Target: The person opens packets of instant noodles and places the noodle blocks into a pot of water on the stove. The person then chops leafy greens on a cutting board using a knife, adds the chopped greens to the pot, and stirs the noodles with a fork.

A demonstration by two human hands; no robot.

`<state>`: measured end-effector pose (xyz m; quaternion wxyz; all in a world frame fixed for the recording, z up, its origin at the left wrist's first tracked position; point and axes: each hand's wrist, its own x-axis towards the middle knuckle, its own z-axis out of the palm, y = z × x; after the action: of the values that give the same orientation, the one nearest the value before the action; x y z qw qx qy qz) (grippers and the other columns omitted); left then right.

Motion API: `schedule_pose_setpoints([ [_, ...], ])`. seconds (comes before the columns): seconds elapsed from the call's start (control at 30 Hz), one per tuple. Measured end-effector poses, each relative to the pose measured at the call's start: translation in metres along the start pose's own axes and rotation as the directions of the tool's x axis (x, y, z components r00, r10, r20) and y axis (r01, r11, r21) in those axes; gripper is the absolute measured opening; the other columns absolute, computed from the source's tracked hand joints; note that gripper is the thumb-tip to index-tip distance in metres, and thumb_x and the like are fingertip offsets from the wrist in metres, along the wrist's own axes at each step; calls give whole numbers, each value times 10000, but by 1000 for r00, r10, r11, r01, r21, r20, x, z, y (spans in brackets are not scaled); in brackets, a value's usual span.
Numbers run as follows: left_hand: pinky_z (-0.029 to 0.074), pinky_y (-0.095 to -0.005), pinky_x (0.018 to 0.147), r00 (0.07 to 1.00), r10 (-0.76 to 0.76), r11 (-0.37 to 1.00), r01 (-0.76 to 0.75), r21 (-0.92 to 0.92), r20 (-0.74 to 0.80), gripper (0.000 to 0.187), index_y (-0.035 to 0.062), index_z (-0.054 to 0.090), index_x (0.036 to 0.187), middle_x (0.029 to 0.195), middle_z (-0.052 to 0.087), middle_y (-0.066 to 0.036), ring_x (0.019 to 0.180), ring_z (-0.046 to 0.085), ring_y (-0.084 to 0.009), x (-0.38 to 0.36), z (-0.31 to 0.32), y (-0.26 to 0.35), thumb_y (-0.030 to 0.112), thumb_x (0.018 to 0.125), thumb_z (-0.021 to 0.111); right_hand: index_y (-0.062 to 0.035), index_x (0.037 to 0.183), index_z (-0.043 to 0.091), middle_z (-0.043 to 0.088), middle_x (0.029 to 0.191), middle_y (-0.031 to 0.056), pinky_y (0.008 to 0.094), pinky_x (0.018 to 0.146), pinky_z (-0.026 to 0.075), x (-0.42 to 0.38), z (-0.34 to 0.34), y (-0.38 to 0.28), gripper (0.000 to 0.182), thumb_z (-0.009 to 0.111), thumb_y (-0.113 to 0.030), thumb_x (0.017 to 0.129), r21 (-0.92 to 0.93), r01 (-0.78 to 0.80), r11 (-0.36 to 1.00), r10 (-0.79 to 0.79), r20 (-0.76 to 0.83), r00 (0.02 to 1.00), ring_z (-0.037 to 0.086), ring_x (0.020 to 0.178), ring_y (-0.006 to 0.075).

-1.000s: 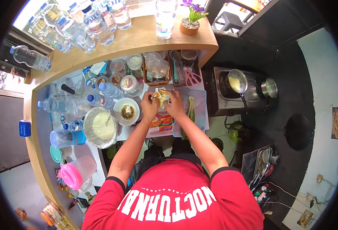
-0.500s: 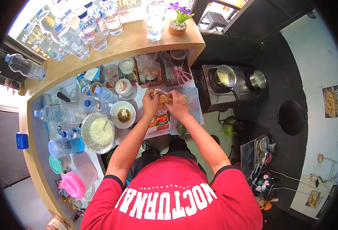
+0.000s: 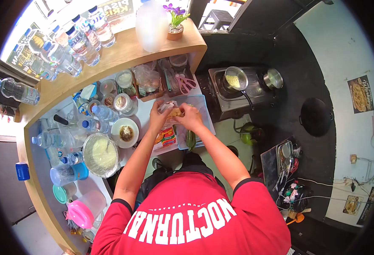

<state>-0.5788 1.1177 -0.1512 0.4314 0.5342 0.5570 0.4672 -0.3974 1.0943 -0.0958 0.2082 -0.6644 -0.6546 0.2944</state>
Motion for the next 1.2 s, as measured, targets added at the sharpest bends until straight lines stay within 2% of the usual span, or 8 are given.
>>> schedule_pose_setpoints([
  [0.2,495,-372,943,897,-442,812,402,-422,4,493,-54,622,1214,1135,677,-144,1027,629,-243,-7,15,-17,415,1064,595,2,985,716,755,880,68,327,705,568,6,2,23,437,955,-269,739,400,-175,900,181,23,983,700,785,153],
  [0.4,515,-518,805,937,-248,962,268,48,-246,468,-41,617,1099,939,706,-324,933,705,-470,-14,18,-3,404,1107,471,1,935,713,727,888,42,301,730,539,2,3,12,355,951,-199,764,391,-210,896,233,-13,972,650,801,112],
  [0.5,515,-568,771,964,-143,974,177,138,-224,433,-19,626,1110,983,702,-352,915,682,-535,-17,11,7,384,1108,465,7,942,706,717,880,39,298,717,533,2,1,9,362,948,-201,772,417,-231,879,252,4,968,636,783,106],
  [0.8,534,-538,772,983,110,930,-48,365,-150,431,-16,516,1362,1023,712,-330,913,700,-512,-13,6,9,301,1078,582,24,998,642,729,893,89,271,667,547,-7,13,-1,381,911,-194,841,516,-170,839,297,-174,939,684,776,123],
  [0.9,570,-461,780,962,-70,991,96,88,-265,562,13,414,1469,1169,709,-256,984,725,-387,-24,12,15,278,1043,668,29,1005,633,750,903,123,303,663,570,-2,21,1,449,921,-264,824,557,-180,811,356,-225,907,713,768,146],
  [1.0,588,-377,815,902,-420,865,365,-344,-100,671,33,362,1510,1263,679,-155,1071,697,-259,-34,26,16,169,984,756,41,1030,619,753,902,138,318,639,588,5,28,6,479,914,-281,833,681,-163,714,409,-218,886,723,764,157],
  [1.1,592,-341,878,934,-310,732,354,-582,178,686,43,378,1504,1315,659,-111,1130,682,-220,-48,22,11,48,944,775,50,1067,601,741,903,136,321,582,599,4,29,3,467,892,-251,859,791,-188,582,462,-132,877,725,767,159],
  [1.2,591,-353,925,937,-253,751,348,-562,243,647,50,420,1475,1307,663,-94,1145,689,-216,-45,13,1,-71,918,728,52,1087,591,729,909,133,324,523,598,4,27,3,468,882,-243,869,819,-223,529,503,-90,860,724,757,157],
])
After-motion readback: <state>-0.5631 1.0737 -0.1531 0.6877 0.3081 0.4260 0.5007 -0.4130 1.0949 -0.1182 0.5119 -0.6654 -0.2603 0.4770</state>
